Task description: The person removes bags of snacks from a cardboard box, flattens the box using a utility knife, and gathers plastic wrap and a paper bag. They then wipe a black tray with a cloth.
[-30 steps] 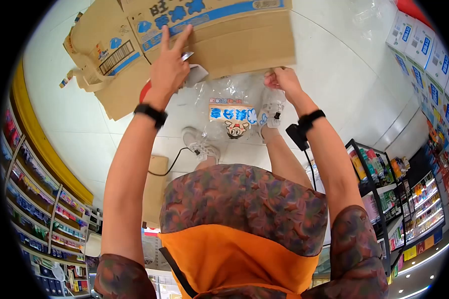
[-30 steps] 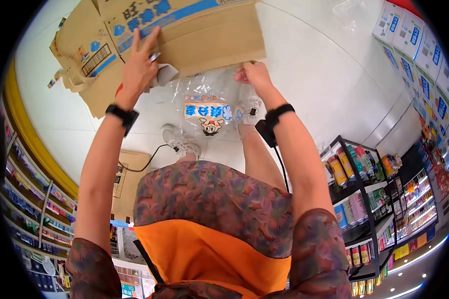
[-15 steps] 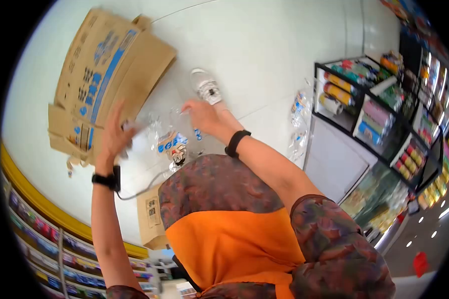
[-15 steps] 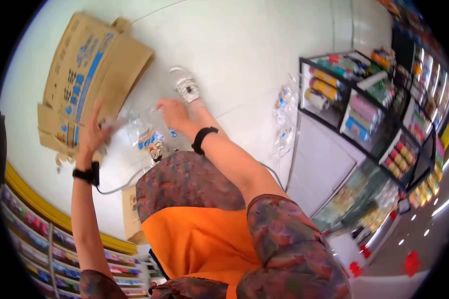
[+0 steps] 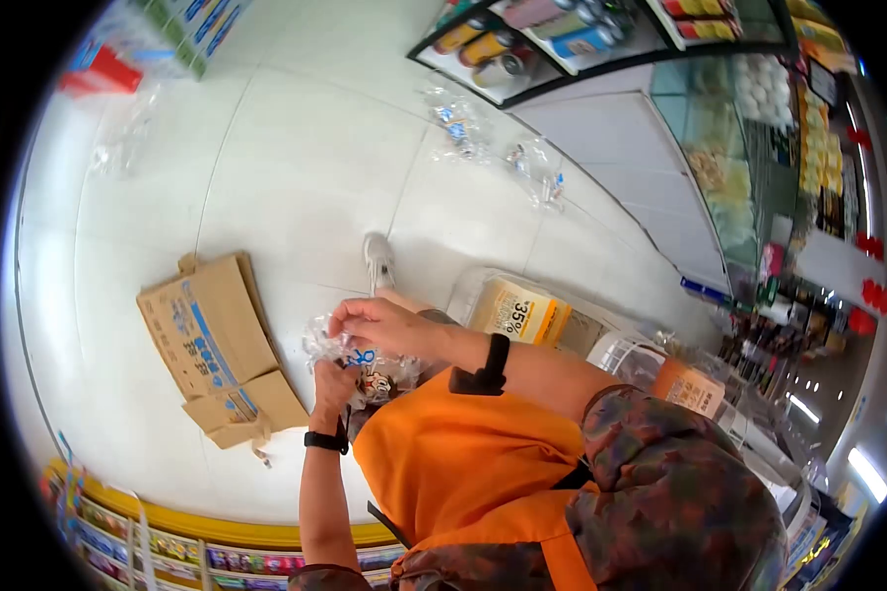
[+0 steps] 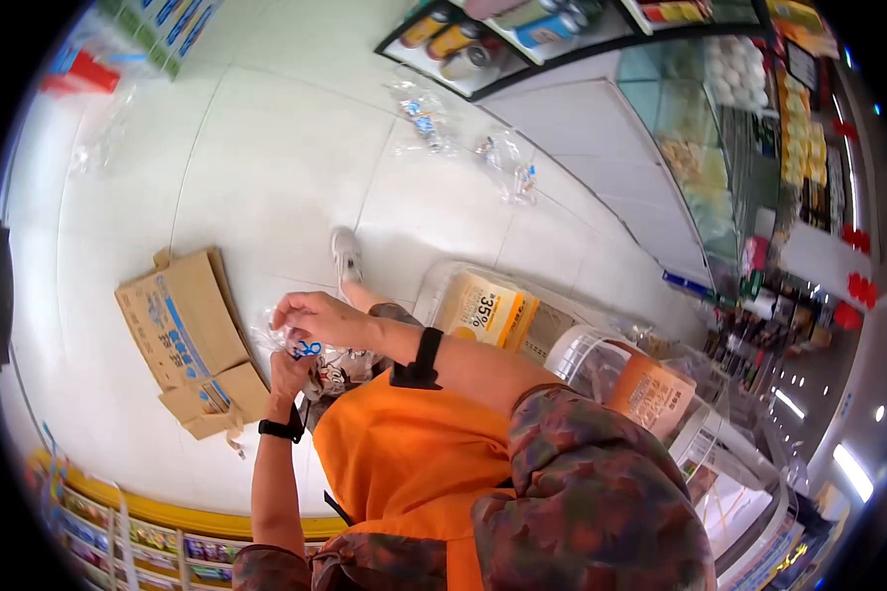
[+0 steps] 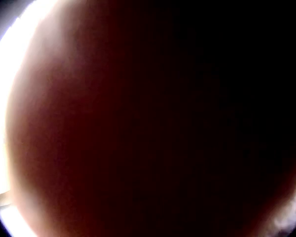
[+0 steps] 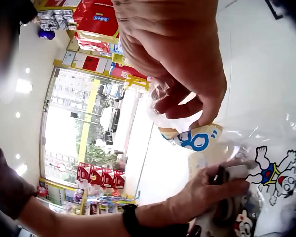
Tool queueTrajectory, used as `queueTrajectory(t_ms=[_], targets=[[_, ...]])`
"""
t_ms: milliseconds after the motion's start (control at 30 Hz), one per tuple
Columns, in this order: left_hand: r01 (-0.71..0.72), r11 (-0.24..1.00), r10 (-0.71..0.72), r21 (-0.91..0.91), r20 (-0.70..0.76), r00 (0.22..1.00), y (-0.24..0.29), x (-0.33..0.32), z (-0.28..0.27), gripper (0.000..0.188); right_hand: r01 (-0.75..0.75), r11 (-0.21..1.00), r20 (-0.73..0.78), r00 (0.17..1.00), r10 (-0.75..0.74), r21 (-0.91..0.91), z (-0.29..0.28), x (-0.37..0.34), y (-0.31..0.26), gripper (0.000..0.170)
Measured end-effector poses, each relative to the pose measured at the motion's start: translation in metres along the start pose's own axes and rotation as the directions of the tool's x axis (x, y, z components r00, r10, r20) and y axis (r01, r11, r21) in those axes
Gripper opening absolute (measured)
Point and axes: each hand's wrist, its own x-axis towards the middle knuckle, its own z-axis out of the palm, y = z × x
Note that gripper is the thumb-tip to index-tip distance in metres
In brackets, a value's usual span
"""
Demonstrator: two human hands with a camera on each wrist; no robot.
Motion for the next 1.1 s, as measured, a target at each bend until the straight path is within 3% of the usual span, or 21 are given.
queueTrajectory(t_ms=[33, 133, 167, 200, 233, 300, 333, 400, 467, 500, 600, 667, 733, 867, 933, 967, 1067, 1100], targets=[[0.098, 0.995, -0.099, 0.036, 0.031, 0.995, 0.002, 0.002, 0.002, 0.025, 0.063, 0.981, -0.037, 0.997, -0.071, -0.183, -0.011, -0.018, -0.002, 0.018], [0.107, 0.994, -0.106, -0.024, 0.039, 0.994, 0.000, 0.012, -0.002, 0.025, 0.081, 0.877, -0.184, 0.965, -0.189, -0.473, -0.039, -0.073, -0.004, 0.022], [0.174, 0.980, -0.165, -0.091, 0.106, 0.981, 0.001, 0.016, -0.009, 0.023, 0.066, 0.893, -0.255, 0.947, -0.197, -0.445, -0.046, -0.087, 0.007, 0.024], [0.154, 0.986, -0.146, -0.069, 0.104, 0.984, 0.017, 0.022, -0.015, 0.023, 0.059, 0.900, -0.304, 0.930, -0.208, -0.433, -0.061, -0.095, 0.015, 0.026], [0.138, 0.989, -0.133, -0.056, 0.077, 0.988, 0.037, 0.023, -0.025, 0.024, 0.057, 0.901, -0.328, 0.920, -0.215, -0.431, -0.071, -0.103, 0.014, 0.028], [0.109, 0.992, -0.113, -0.060, -0.052, 0.992, 0.056, 0.017, -0.051, 0.027, 0.001, 0.974, -0.513, 0.850, -0.121, -0.228, -0.081, -0.125, -0.005, 0.033], [0.171, 0.977, -0.186, -0.130, -0.109, 0.977, 0.061, 0.015, -0.064, 0.028, 0.116, 0.877, -0.514, 0.771, -0.375, -0.466, -0.097, -0.129, -0.003, 0.034], [0.288, 0.941, -0.328, -0.179, -0.258, 0.909, 0.093, 0.007, -0.089, 0.028, 0.098, 0.885, -0.645, 0.649, -0.403, -0.454, -0.127, -0.141, -0.012, 0.030], [0.296, 0.947, -0.322, -0.127, -0.382, 0.866, 0.074, -0.002, -0.113, 0.027, 0.096, 0.861, -0.714, 0.516, -0.472, -0.500, -0.159, -0.153, -0.017, 0.020], [0.327, 0.933, -0.360, -0.151, -0.422, 0.832, 0.064, -0.006, -0.126, 0.026, 0.114, 0.861, -0.708, 0.522, -0.476, -0.495, -0.170, -0.160, -0.029, 0.019], [0.337, 0.897, -0.440, -0.286, -0.505, 0.742, 0.101, -0.012, -0.168, 0.026, 0.219, 0.885, -0.741, 0.486, -0.464, -0.411, -0.202, -0.172, -0.043, 0.017], [0.239, 0.891, -0.437, -0.385, -0.588, 0.681, 0.102, -0.006, -0.206, 0.028, 0.236, 0.900, -0.779, 0.450, -0.436, -0.367, -0.212, -0.172, -0.064, 0.017], [0.101, 0.828, -0.474, -0.552, -0.591, 0.653, 0.138, 0.011, -0.240, 0.029, 0.287, 0.907, -0.816, 0.410, -0.407, -0.308, -0.219, -0.164, -0.088, 0.023], [0.127, 0.735, -0.552, -0.666, -0.481, 0.681, 0.170, 0.057, -0.318, 0.025, 0.209, 0.883, -0.769, 0.436, -0.469, -0.420, -0.237, -0.131, -0.120, 0.016], [0.103, 0.721, -0.526, -0.685, -0.444, 0.725, 0.178, 0.092, -0.347, 0.021, 0.182, 0.864, -0.736, 0.460, -0.496, -0.469, -0.244, -0.105, -0.133, 0.016], [0.057, 0.711, -0.500, -0.701, -0.448, 0.741, 0.184, 0.110, -0.356, 0.018, 0.176, 0.868, -0.758, 0.428, -0.492, -0.464, -0.232, -0.087, -0.147, 0.015], [-0.057, 0.689, -0.420, -0.723, -0.461, 0.782, 0.208, 0.172, -0.379, 0.014, 0.013, 0.689, -0.503, 0.672, -0.543, -0.725, -0.187, -0.030, -0.210, 0.012], [-0.087, 0.636, -0.417, -0.767, -0.437, 0.797, 0.205, 0.189, -0.381, 0.014, 0.095, 0.648, -0.387, 0.732, -0.560, -0.756, -0.154, -0.005, -0.230, 0.013]])
